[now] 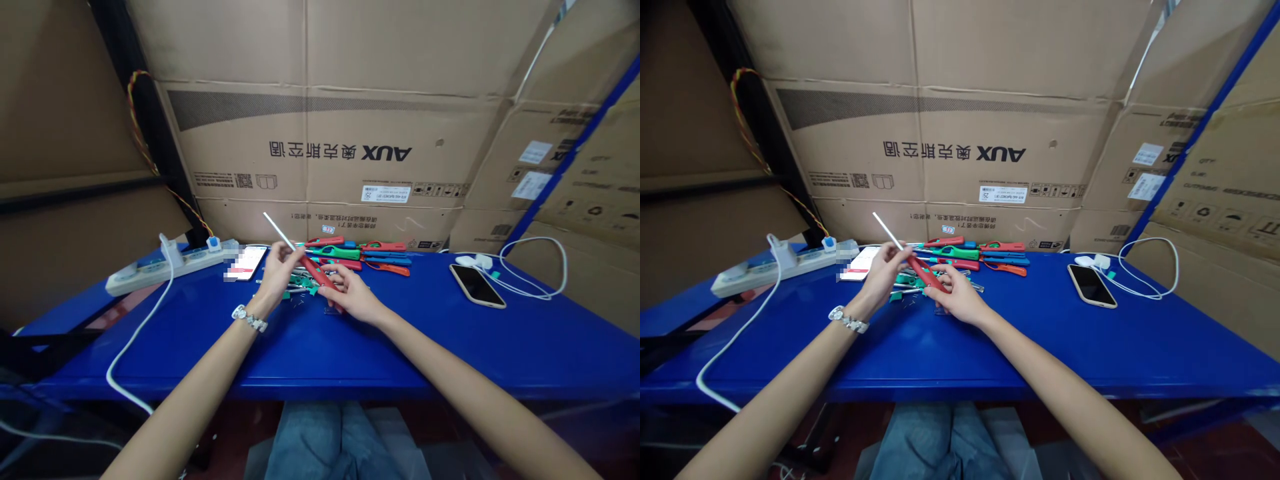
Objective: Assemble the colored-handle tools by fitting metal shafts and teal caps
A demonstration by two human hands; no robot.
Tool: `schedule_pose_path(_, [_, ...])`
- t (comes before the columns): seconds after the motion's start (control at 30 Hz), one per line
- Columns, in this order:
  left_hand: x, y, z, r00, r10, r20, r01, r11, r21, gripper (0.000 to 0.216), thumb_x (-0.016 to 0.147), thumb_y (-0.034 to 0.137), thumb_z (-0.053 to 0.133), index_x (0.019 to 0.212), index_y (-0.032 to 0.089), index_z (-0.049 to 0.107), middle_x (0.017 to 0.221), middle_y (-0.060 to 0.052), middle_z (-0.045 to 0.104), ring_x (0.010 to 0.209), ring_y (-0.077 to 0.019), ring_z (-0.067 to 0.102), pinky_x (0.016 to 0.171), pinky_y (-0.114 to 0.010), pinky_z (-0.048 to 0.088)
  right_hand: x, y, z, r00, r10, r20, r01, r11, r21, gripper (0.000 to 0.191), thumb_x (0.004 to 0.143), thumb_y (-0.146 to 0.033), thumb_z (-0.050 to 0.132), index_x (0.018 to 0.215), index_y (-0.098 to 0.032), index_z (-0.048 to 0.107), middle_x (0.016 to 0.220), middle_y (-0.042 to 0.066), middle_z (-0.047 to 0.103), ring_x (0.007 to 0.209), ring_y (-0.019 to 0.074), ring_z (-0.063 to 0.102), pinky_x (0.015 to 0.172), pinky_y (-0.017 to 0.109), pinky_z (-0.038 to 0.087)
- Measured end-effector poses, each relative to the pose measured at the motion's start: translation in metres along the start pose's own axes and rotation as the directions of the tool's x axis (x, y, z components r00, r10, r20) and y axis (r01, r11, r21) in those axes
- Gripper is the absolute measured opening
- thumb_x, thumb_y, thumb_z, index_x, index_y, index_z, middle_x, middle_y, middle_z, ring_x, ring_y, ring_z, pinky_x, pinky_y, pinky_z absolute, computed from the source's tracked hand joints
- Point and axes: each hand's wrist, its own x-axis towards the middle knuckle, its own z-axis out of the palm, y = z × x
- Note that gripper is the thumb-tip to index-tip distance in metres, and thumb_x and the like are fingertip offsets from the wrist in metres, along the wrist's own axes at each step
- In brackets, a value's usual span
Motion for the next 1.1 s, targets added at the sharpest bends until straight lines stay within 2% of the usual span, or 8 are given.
schedule_pose_path(0.07, [-0.002, 0.005, -0.006, 0.914, 0.267, -0.306, -0.198, 0.951, 0.239, 0.038, 0.082, 0.040, 0.067, 0.109, 0.022, 0.048, 0.110, -0.008, 0.057, 0.104, -0.0209, 0.058, 0.091, -0.036, 0.049, -0.001, 0.000, -0.002, 0.999, -0.033, -0.031, 0.030, 0.995, -0.091, 0.042, 0.078, -0.035, 0.074, 0.111, -0.021, 0.052, 0.083, -0.001, 0.064, 0.065, 0.0127, 0.060, 0.056, 0.025, 0.047])
schedule_pose_path(0.13, [-0.007, 0.014, -0.013, 0.771, 0.561, -0.302, -0.376, 0.783, 0.495, 0.043, 0.081, 0.036, 0.069, 0.116, 0.023, 0.047, 0.123, -0.011, 0.053, 0.116, -0.0246, 0.052, 0.099, -0.041, 0.044, -0.001, -0.001, -0.004, 0.997, -0.061, -0.053, 0.052, 0.986, -0.159, 0.035, 0.076, -0.033, 0.075, 0.102, -0.020, 0.056, 0.088, 0.002, 0.066, 0.076, 0.0153, 0.062, 0.067, 0.028, 0.048])
schedule_pose_path(0.27, [-0.018, 0.026, -0.015, 0.620, 0.529, 0.579, -0.785, 0.437, 0.440, 0.028, 0.081, 0.030, 0.067, 0.107, 0.024, 0.060, 0.111, -0.009, 0.064, 0.110, -0.0280, 0.058, 0.099, -0.045, 0.043, 0.002, -0.003, -0.011, 0.999, -0.027, -0.023, 0.024, 0.993, -0.119, 0.028, 0.075, -0.038, 0.073, 0.090, -0.018, 0.061, 0.073, -0.001, 0.063, 0.063, 0.0126, 0.056, 0.060, 0.025, 0.043])
schedule_pose_path(0.37, [-0.020, 0.023, -0.009, 0.491, 0.313, 0.813, -0.845, 0.398, 0.358, 0.026, 0.089, 0.029, 0.057, 0.114, 0.023, 0.064, 0.113, -0.009, 0.067, 0.105, -0.0260, 0.061, 0.096, -0.042, 0.044, 0.003, -0.007, -0.016, 0.997, 0.065, 0.033, -0.064, 0.998, -0.010, 0.028, 0.077, -0.044, 0.068, 0.085, -0.017, 0.063, 0.058, -0.004, 0.054, 0.049, 0.0091, 0.044, 0.048, 0.022, 0.033])
schedule_pose_path(0.57, [-0.018, 0.015, -0.012, 0.567, 0.215, 0.795, -0.785, 0.433, 0.442, 0.030, 0.095, 0.033, 0.051, 0.120, 0.023, 0.065, 0.108, -0.008, 0.068, 0.094, -0.0230, 0.065, 0.081, -0.034, 0.048, 0.006, -0.012, -0.028, 0.985, 0.151, 0.083, -0.159, 0.982, 0.100, 0.030, 0.081, -0.044, 0.056, 0.086, -0.016, 0.067, 0.075, 0.005, 0.068, 0.057, 0.0136, 0.052, 0.048, 0.024, 0.035])
schedule_pose_path(0.7, [-0.015, 0.018, -0.020, 0.665, 0.174, 0.726, -0.714, 0.433, 0.551, 0.026, 0.091, 0.038, 0.055, 0.105, 0.021, 0.070, 0.100, -0.007, 0.068, 0.078, -0.0198, 0.063, 0.067, -0.030, 0.045, 0.004, -0.011, -0.042, 0.995, 0.057, -0.082, -0.077, 0.961, -0.264, 0.013, 0.072, -0.028, 0.056, 0.072, -0.018, 0.064, 0.065, 0.001, 0.062, 0.059, 0.0138, 0.050, 0.055, 0.025, 0.034])
schedule_pose_path(0.83, [-0.011, 0.018, -0.025, 0.718, 0.115, 0.686, -0.645, 0.479, 0.595, 0.029, 0.090, 0.043, 0.055, 0.090, 0.021, 0.073, 0.101, -0.007, 0.063, 0.072, -0.0171, 0.059, 0.063, -0.029, 0.043, -0.006, -0.015, -0.044, 0.992, 0.068, 0.103, 0.019, 0.743, -0.669, 0.011, 0.067, -0.027, 0.070, 0.076, -0.020, 0.068, 0.074, -0.001, 0.067, 0.067, 0.0152, 0.056, 0.061, 0.026, 0.034])
schedule_pose_path(1.1, [-0.007, 0.014, -0.027, 0.733, 0.044, 0.679, -0.552, 0.622, 0.555, 0.031, 0.093, 0.045, 0.054, 0.096, 0.021, 0.074, 0.096, -0.006, 0.068, 0.081, -0.0206, 0.062, 0.073, -0.032, 0.045, -0.007, -0.017, -0.040, 0.963, 0.163, 0.215, 0.035, 0.715, -0.698, 0.015, 0.071, -0.032, 0.073, 0.068, -0.020, 0.065, 0.071, 0.000, 0.070, 0.065, 0.0156, 0.060, 0.056, 0.025, 0.033])
